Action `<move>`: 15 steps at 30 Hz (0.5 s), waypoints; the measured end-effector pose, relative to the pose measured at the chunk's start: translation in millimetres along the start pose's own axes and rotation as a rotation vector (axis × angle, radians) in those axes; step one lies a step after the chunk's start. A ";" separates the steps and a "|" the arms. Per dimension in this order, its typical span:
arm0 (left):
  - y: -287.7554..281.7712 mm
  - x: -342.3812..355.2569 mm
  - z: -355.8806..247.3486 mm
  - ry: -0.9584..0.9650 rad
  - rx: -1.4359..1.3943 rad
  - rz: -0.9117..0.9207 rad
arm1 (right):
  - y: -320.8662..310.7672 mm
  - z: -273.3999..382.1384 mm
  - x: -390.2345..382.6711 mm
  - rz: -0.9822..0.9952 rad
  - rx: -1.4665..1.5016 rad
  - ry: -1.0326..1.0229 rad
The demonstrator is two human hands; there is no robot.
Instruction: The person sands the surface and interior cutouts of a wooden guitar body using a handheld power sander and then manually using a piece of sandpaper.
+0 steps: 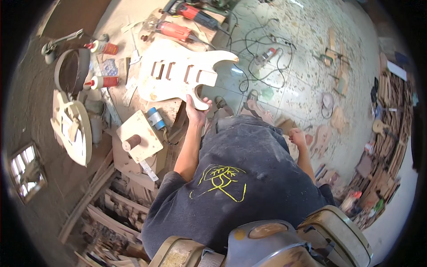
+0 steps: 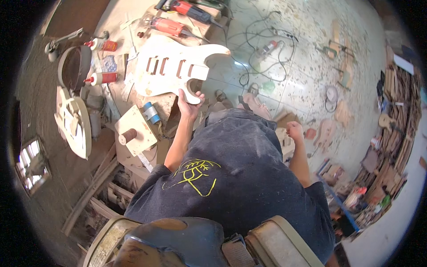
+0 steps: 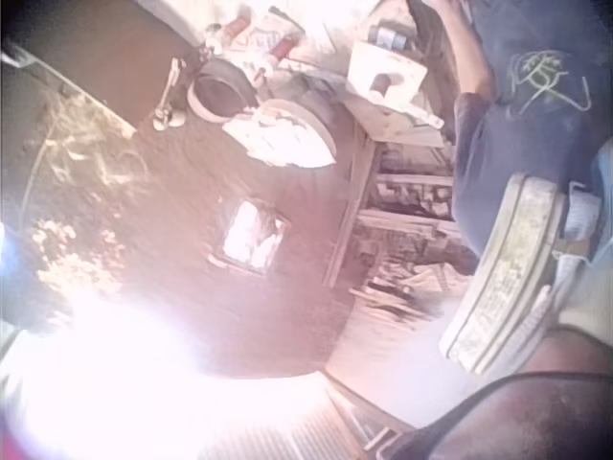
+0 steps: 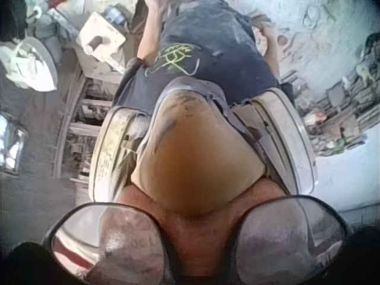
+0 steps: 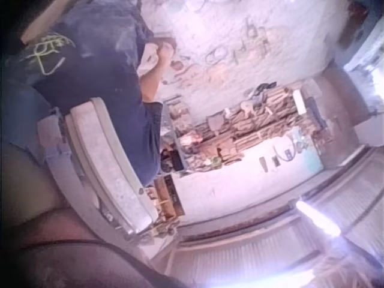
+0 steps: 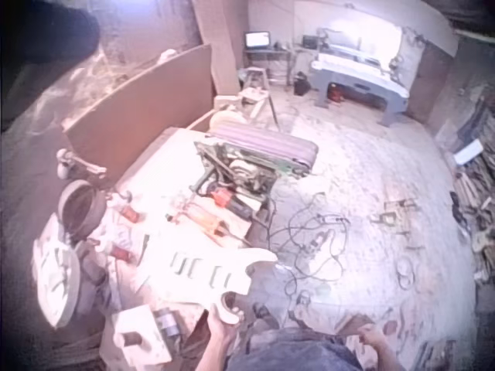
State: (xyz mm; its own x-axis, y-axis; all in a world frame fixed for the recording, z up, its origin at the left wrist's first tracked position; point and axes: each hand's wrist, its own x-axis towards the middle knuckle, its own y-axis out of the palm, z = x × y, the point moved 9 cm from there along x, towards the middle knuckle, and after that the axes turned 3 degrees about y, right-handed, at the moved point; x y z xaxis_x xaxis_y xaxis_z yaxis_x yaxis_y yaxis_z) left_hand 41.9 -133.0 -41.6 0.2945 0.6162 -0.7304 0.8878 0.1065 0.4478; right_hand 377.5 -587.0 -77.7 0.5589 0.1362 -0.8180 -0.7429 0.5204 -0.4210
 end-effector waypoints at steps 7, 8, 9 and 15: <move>-19.7 28.6 18.4 0.057 0.041 -0.028 | -13.4 -55.5 -60.4 -0.062 0.053 0.082; -20.3 28.5 17.7 0.060 0.045 -0.038 | -11.4 -64.3 -65.0 -0.052 0.050 0.085; -20.8 28.2 16.8 0.069 0.099 -0.052 | -11.9 -76.2 -68.6 -0.065 0.029 0.131; -51.8 31.3 -27.7 0.352 0.756 -0.383 | 7.2 -76.8 -67.0 -0.025 -0.045 -0.033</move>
State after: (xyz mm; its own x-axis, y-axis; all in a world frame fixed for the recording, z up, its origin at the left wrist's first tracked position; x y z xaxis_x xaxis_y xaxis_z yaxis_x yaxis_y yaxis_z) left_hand -4.6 -97.6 -73.3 -0.0826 0.8594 -0.5045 0.9340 -0.1099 -0.3400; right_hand 306.4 -657.2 -56.0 0.5887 0.1519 -0.7939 -0.7440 0.4857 -0.4588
